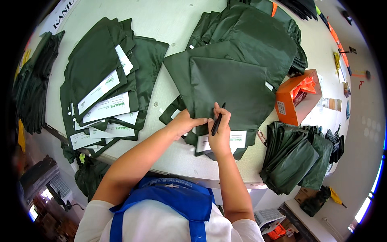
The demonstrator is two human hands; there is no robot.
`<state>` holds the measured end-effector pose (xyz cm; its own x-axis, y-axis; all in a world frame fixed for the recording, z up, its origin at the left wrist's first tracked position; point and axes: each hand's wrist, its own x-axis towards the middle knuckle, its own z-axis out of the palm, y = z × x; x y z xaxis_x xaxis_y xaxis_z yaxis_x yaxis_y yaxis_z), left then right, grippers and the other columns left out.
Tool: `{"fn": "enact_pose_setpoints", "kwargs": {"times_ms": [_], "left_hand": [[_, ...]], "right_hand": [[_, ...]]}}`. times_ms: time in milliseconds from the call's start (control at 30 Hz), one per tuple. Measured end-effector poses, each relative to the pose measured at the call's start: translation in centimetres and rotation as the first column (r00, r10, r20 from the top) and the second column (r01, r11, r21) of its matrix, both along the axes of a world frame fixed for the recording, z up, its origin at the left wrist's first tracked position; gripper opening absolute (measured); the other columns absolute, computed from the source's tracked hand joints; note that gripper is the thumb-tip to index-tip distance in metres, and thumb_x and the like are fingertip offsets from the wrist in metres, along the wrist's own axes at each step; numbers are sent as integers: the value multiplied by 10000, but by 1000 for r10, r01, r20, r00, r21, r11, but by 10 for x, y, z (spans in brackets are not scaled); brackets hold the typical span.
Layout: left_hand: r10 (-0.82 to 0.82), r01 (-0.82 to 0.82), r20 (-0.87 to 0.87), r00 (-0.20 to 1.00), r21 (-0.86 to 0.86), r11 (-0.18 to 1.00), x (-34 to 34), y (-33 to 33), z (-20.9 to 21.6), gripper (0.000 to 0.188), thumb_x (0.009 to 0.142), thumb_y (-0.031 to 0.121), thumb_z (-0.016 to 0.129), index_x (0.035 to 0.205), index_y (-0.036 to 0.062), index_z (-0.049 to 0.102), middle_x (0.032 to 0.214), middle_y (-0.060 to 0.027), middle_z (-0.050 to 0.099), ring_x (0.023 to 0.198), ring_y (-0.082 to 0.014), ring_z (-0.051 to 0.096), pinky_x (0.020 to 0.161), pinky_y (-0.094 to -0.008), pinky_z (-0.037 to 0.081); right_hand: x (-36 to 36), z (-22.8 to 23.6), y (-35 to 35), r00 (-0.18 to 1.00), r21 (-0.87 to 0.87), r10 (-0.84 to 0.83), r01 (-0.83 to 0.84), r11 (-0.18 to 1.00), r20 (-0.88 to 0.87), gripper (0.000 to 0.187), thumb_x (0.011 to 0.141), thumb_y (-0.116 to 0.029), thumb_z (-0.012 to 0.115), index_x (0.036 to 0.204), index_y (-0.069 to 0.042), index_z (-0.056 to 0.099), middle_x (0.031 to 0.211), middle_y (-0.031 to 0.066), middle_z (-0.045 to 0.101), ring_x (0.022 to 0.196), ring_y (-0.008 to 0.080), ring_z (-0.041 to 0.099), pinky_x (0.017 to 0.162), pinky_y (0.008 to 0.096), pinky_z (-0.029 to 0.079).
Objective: The person folds green pants, places them into a small green pouch, and seals it. They then retrieve orange items from a box and place them into a white box. Finally, they write on the labels of several green pouches with a black marker.
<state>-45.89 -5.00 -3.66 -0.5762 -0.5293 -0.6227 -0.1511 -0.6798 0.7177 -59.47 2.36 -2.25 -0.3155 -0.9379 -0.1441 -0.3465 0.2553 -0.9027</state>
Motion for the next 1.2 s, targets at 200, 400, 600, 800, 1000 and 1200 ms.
{"fn": "enact_pose_setpoints", "kwargs": {"times_ms": [200, 400, 600, 800, 1000, 1200], "left_hand": [[-103, 163, 307, 946, -176, 971, 63, -33, 41, 485, 808, 170, 708, 1207, -70, 576, 1171, -159, 643, 1036, -214, 616, 908, -337, 463], [459, -401, 85, 884, -366, 840, 269, -96, 109, 553, 743, 144, 734, 1235, -33, 552, 1138, -116, 651, 990, -215, 642, 946, -331, 474], [636, 222, 639, 433, -759, 612, 374, -133, 105, 527, 847, 200, 678, 1317, 42, 502, 1304, -147, 549, 1223, -262, 504, 989, -386, 430], [484, -182, 272, 831, -689, 701, 186, -36, 60, 342, 848, 45, 625, 1185, 87, 595, 1113, -115, 651, 1009, -227, 624, 817, -322, 511], [258, 237, 533, 806, -689, 684, 97, 21, -1, 469, 807, 120, 663, 1245, 68, 502, 1178, -153, 560, 1027, -348, 594, 846, -409, 501], [186, 284, 573, 798, -631, 722, 57, 7, -4, 483, 797, 230, 716, 1211, 68, 526, 1090, -119, 599, 934, -304, 606, 786, -377, 491]], "right_hand": [[-26, 42, 7, 994, -449, -89, 54, 892, -58, 287, 936, -32, 451, 1212, -59, 376, 1359, 234, 490, 1200, 279, 530, 1009, 375, 403], [-76, 34, 16, 902, -346, -305, 194, 918, -304, 329, 922, -16, 536, 1230, -33, 421, 1336, 140, 532, 1203, 233, 525, 1030, 367, 370], [-65, -4, 28, 860, -120, -75, 16, 993, -504, 456, 835, -12, 638, 1253, -21, 455, 1305, 179, 543, 1205, 322, 525, 1041, 395, 366], [-26, -15, 27, 758, 16, 167, -203, 979, -630, 491, 812, -156, 710, 1231, -87, 466, 1400, 130, 489, 1310, 342, 432, 1100, 493, 246], [-28, -32, 39, 684, 110, 246, -237, 965, -686, 482, 819, -219, 700, 1227, -107, 469, 1451, 105, 449, 1343, 351, 394, 1120, 541, 202], [-32, -30, 47, 670, 108, 275, -280, 954, -689, 489, 808, -223, 701, 1225, -103, 475, 1440, 112, 464, 1346, 365, 389, 1115, 541, 209]]}}
